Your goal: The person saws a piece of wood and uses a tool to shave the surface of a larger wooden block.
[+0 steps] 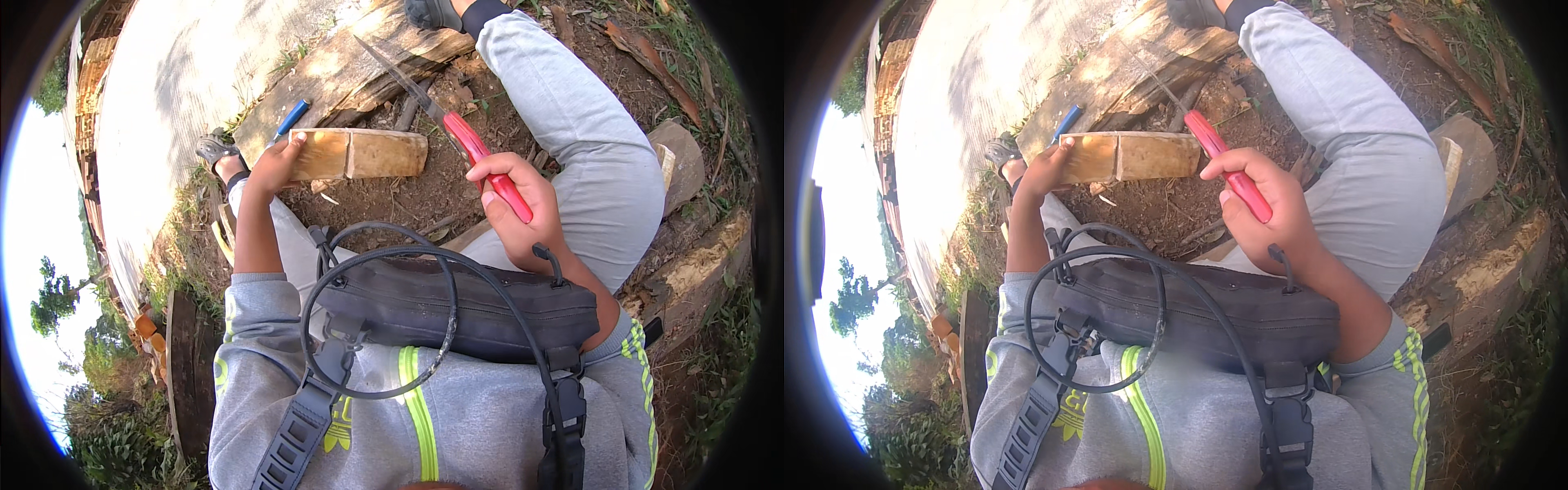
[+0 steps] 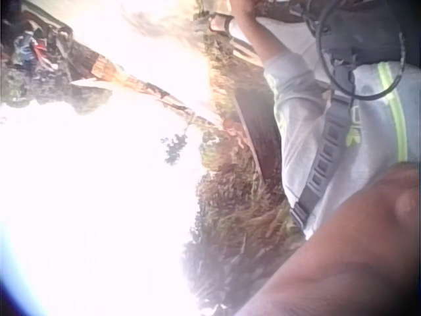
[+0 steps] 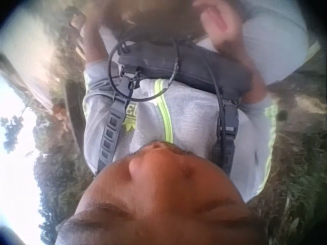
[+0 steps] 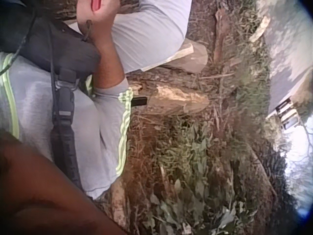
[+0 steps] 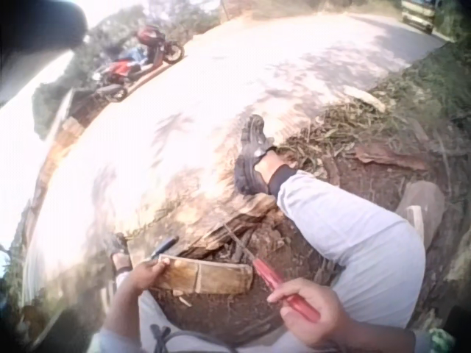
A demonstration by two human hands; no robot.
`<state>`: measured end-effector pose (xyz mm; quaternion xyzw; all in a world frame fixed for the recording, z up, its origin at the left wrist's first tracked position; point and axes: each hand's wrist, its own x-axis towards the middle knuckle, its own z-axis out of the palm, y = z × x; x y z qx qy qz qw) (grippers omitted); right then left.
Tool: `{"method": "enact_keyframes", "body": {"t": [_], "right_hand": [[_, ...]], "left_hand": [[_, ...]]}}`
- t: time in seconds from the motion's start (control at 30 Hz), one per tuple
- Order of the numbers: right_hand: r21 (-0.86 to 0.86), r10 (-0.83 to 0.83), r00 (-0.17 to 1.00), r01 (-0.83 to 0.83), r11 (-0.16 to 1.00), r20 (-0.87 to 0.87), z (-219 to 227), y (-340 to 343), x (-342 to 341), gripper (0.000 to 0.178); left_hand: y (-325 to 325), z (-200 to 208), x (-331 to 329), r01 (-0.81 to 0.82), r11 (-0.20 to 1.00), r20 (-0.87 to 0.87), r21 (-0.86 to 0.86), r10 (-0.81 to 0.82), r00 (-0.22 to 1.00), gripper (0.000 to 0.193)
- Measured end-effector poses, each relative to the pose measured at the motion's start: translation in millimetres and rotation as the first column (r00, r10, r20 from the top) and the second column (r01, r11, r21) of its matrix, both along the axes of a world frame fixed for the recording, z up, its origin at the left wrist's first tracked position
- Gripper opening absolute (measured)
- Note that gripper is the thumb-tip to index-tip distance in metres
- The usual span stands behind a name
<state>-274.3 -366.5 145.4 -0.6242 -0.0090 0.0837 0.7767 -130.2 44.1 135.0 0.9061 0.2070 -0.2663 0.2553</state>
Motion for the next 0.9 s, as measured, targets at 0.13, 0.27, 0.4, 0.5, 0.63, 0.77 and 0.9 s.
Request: {"method": "enact_keyframes", "body": {"t": [0.13,0.27,0.4,0.5,0.63,0.77,0.9], "right_hand": [[0.013,-0.005,1.0,0.005,1.0,-0.01,-0.1,-0.6,-1.2,0.027],[0.019,0.04,0.995,-0.039,0.999,-0.087,0.5,-2.8,-1.6,0.027],[0.008,0.07,0.991,-0.069,0.998,-0.114,-1.4,-6.2,-1.8,0.026],[0.019,0.042,0.997,-0.041,0.999,-0.061,-0.1,-10.4,-1.3,0.026],[0.137,-0.033,0.997,0.043,0.99,-0.07,-4.3,-13.9,-1.5,0.028],[0.124,-0.086,0.996,0.088,0.988,-0.02,-9.3,-14.4,-0.9,0.027],[0.075,-0.062,0.997,0.057,0.996,0.054,-6.9,-10.7,0.2,0.026]], "left_hand": [[10.1,-28.4,-10.5,0.119,0.993,0.218,0.021,-0.121,0.969,0.06],[-10.6,-28.6,-21.6,0.088,0.984,0.327,0.158,-0.136,0.935,0.051],[-31.2,-11.2,-39.0,0.156,0.962,0.417,0.226,-0.24,0.877,0.048],[-68.7,34.2,-36.6,0.278,0.86,0.385,0.427,-0.452,0.805,0.048],[-79.1,94.2,-19.1,0.279,0.848,0.484,0.451,-0.495,0.722,0.048],[-35.7,117.0,14.8,0.089,0.993,0.652,-0.076,-0.018,0.758,0.039],[13.7,61.4,50.1,-0.014,0.888,0.674,-0.459,0.359,0.645,0.03]]}}
